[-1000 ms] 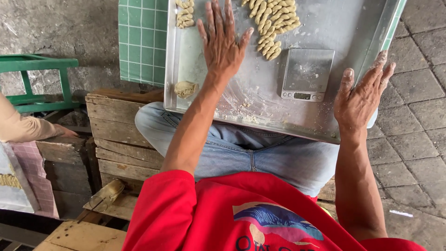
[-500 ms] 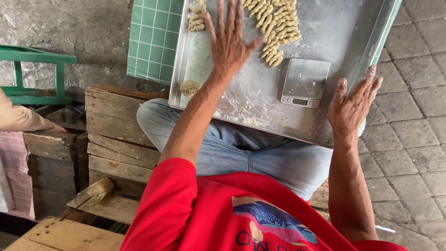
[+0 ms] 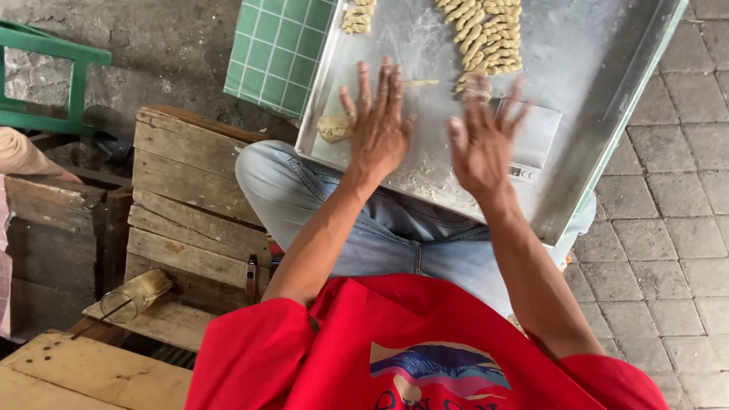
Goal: The person is hand-rolling small pieces of dough into thin cylinders and then twisting them into braided shapes, placing them on a metal tray.
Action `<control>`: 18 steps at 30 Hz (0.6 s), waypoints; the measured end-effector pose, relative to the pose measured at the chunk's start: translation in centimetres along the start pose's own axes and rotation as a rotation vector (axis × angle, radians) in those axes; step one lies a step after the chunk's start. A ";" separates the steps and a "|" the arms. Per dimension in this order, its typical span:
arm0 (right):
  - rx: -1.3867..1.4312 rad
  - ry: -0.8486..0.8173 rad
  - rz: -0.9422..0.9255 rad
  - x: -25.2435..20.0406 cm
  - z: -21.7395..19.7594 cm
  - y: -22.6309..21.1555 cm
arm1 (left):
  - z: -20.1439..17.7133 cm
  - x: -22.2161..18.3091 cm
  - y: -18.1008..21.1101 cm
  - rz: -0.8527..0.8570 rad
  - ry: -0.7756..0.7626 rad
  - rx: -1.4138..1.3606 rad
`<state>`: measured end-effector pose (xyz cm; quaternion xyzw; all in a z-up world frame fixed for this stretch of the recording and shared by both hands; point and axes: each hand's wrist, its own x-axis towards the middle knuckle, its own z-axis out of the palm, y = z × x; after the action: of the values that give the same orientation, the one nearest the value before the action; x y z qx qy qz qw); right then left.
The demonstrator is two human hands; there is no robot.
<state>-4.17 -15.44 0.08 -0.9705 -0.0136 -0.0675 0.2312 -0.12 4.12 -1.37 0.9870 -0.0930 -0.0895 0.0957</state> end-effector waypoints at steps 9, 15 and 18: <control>-0.086 -0.224 -0.206 3.7 4.2 -4.4 | 0.6 -0.4 0.2 0.124 0.110 0.017; -0.124 -0.289 -0.171 0.1 2.4 -4.4 | 0.1 -3.2 0.0 0.126 -0.008 0.048; -0.101 -0.291 -0.184 -1.0 1.7 -4.3 | 0.5 -3.9 -0.4 0.112 -0.009 0.108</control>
<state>-5.16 -10.83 0.41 -0.9750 -0.1322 0.0522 0.1708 -3.96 5.17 -1.33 0.9836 -0.1532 -0.0831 0.0467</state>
